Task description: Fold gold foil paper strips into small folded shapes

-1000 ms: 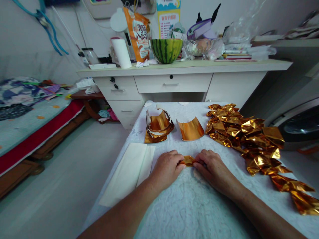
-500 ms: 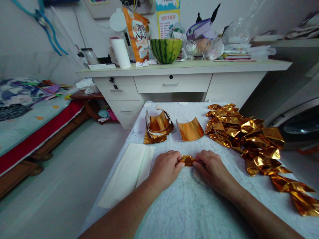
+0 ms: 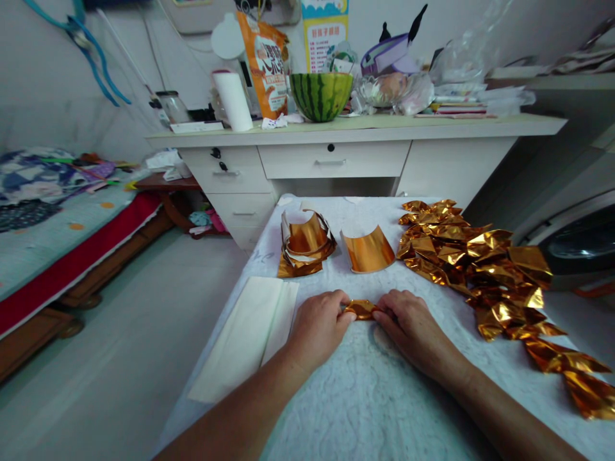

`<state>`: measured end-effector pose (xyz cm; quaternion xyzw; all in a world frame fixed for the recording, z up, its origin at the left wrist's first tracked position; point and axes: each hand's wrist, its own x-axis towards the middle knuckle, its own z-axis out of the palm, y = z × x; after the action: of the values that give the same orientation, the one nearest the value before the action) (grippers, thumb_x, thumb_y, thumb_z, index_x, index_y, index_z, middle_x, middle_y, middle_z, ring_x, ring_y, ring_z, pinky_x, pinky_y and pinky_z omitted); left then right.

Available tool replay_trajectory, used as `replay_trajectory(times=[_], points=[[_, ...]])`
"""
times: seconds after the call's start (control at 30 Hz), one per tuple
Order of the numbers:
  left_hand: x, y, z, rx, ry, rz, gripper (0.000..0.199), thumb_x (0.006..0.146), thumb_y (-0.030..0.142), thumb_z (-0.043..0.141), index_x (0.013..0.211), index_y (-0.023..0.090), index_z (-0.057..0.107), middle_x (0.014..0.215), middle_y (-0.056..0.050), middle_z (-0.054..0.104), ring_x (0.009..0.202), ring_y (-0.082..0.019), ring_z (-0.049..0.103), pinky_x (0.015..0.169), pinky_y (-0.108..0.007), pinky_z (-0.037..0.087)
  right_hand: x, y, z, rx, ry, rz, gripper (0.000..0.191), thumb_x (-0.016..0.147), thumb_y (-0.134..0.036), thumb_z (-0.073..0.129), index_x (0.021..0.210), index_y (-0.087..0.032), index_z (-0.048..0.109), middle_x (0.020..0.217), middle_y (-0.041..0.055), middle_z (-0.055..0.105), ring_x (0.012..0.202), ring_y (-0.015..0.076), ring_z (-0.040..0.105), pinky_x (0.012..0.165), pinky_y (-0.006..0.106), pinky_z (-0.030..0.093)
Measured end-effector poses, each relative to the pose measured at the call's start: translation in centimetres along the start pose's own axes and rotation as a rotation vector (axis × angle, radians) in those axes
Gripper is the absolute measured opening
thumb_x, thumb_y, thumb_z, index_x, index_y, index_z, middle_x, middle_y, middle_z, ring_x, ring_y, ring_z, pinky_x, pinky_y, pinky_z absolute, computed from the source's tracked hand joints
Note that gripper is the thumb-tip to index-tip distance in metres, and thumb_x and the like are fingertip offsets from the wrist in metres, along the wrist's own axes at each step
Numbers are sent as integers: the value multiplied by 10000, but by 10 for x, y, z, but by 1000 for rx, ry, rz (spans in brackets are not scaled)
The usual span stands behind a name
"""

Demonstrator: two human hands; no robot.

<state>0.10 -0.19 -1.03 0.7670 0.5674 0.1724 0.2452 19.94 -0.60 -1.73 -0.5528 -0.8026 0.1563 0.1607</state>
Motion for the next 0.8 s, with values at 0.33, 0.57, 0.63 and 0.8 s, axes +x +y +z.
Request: replay_trajectory(times=[0.33, 0.57, 0.63, 0.8], points=[[1, 0, -2, -103, -8, -27, 95, 795, 223, 621, 879, 203, 658, 685, 34, 625, 671, -140, 571, 624, -233, 370, 0, -1, -2, 40, -17, 19, 188, 929, -259, 495, 795, -198, 612, 781, 46, 638, 765, 211, 545, 702, 333, 356], [1, 0, -2, -120, -15, -22, 71, 804, 231, 609, 857, 205, 648, 668, 36, 620, 658, -140, 567, 606, -231, 358, 0, -1, -2, 52, -9, 31, 154, 903, -244, 524, 777, -201, 600, 765, 37, 630, 756, 206, 546, 694, 326, 353], [0, 1, -2, -108, -8, -25, 70, 809, 228, 599, 855, 207, 648, 684, 31, 630, 666, -141, 570, 610, -231, 358, 0, -1, -2, 51, 1, 34, 132, 891, -241, 533, 785, -201, 601, 751, 34, 626, 740, 202, 545, 679, 320, 350], [-1, 2, -1, -38, 15, -43, 53, 814, 216, 583, 816, 203, 633, 689, 21, 640, 655, -144, 568, 617, -240, 351, 1, -1, 0, 42, 8, 42, 145, 897, -247, 517, 802, -198, 616, 743, 34, 629, 737, 201, 549, 680, 321, 352]])
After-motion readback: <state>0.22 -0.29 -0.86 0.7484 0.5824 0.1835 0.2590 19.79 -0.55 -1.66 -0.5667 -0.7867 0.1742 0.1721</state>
